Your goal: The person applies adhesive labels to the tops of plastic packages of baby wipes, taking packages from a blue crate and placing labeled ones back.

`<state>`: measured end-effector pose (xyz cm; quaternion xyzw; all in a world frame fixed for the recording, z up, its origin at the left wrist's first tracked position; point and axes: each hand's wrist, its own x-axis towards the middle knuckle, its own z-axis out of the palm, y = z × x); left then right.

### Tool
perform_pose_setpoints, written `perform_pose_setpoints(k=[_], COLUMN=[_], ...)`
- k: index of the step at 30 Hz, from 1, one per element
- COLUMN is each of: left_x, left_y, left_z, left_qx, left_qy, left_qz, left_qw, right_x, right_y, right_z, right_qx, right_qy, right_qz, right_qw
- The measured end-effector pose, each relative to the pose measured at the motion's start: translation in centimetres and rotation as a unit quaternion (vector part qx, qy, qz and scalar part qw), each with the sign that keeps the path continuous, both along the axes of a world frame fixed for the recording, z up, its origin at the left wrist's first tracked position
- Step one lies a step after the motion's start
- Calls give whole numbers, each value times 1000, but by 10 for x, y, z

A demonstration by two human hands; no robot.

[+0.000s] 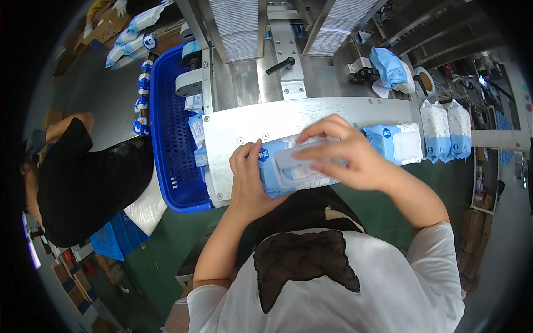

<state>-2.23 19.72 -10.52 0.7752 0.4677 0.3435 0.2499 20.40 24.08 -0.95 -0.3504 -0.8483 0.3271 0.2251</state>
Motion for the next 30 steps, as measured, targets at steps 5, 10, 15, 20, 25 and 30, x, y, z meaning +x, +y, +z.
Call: perform_pose_setpoints(k=[5, 10, 15, 20, 25, 30], left_x=[1, 8, 19, 36, 65, 113], left_y=[0, -1, -11, 6, 0, -10], left_z=[1, 6, 39, 53, 50, 46], left_qx=[-19, 23, 109, 54, 50, 41], left_qy=[5, 7, 126, 158, 149, 108], left_qz=[-7, -18, -15, -53, -48, -41], left_qw=[1000, 1000, 986, 985, 986, 993], right_x=[5, 33, 166, 220, 221, 221], right_y=[-58, -64, -52, -43, -39, -35], right_z=[-38, -28, -7, -15, -27, -29], right_qx=[196, 117, 173, 168, 173, 181], right_qy=[-114, -82, -111, -160, -99, -97], right_qz=[-35, -36, -200, -87, -11, 5], right_qw=[973, 989, 958, 969, 980, 979])
